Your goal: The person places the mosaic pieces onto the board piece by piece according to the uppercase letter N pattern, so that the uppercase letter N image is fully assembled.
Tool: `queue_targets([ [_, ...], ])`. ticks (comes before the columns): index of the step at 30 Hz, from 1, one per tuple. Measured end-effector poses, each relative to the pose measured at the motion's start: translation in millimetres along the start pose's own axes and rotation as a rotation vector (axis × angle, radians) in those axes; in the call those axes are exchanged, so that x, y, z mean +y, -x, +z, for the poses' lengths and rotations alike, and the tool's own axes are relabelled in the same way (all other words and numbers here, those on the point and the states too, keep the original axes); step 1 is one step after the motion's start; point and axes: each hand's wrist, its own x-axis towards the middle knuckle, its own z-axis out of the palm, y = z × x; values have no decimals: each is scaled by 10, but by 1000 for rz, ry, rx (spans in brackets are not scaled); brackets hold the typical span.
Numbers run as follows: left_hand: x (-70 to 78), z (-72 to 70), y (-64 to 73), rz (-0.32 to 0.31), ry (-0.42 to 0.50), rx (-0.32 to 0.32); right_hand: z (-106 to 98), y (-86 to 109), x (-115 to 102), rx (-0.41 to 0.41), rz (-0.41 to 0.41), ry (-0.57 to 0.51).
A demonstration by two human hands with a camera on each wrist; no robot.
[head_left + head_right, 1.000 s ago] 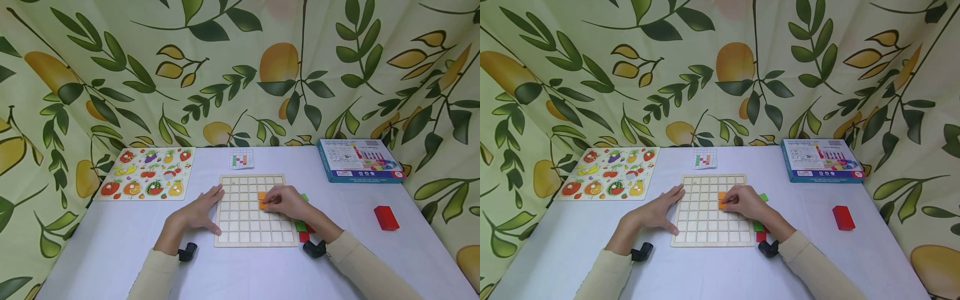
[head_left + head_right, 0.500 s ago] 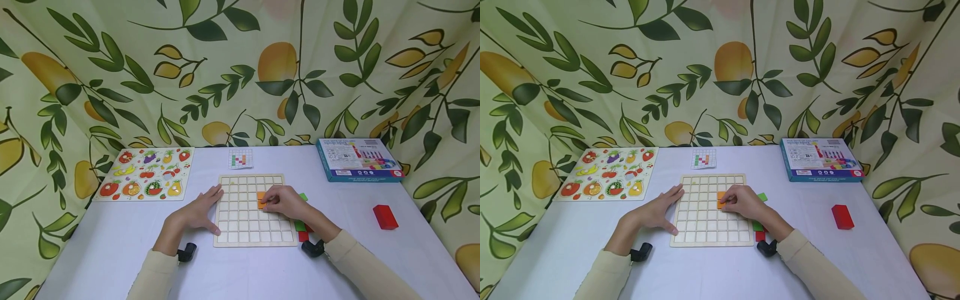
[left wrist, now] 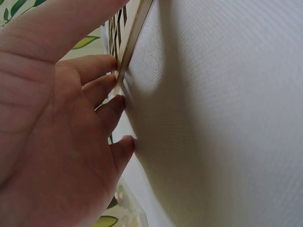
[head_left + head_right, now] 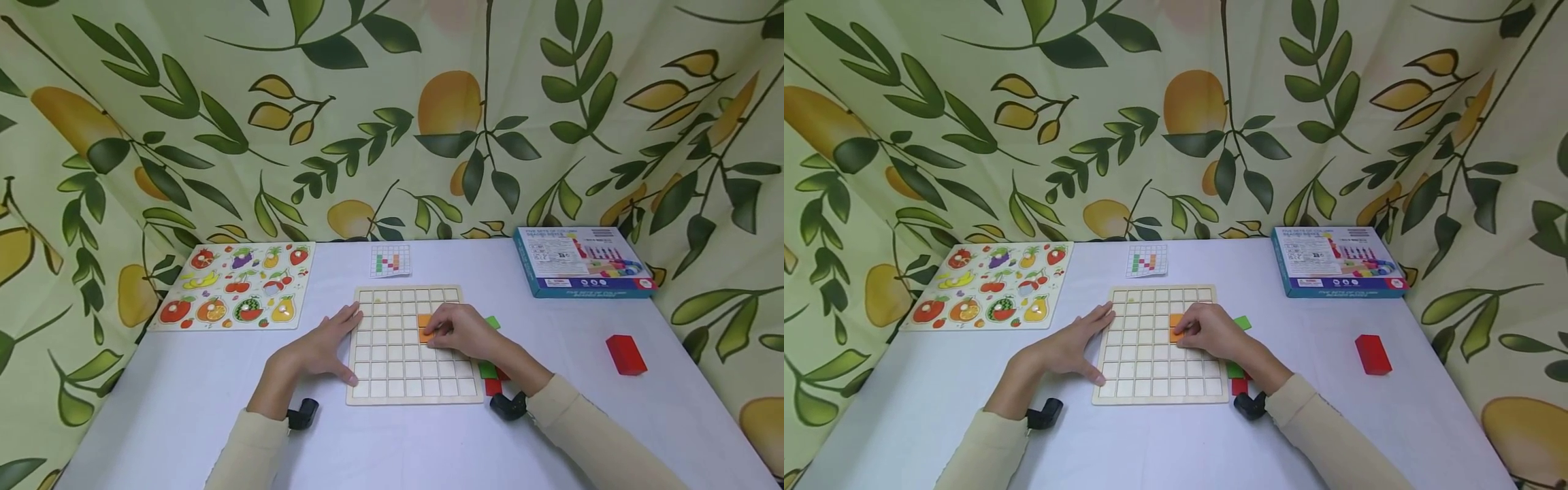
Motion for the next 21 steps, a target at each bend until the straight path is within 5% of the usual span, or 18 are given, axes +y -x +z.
queue_targets([
  [21, -16, 29, -28, 22, 13, 10, -62, 24, -38, -45, -1, -19],
])
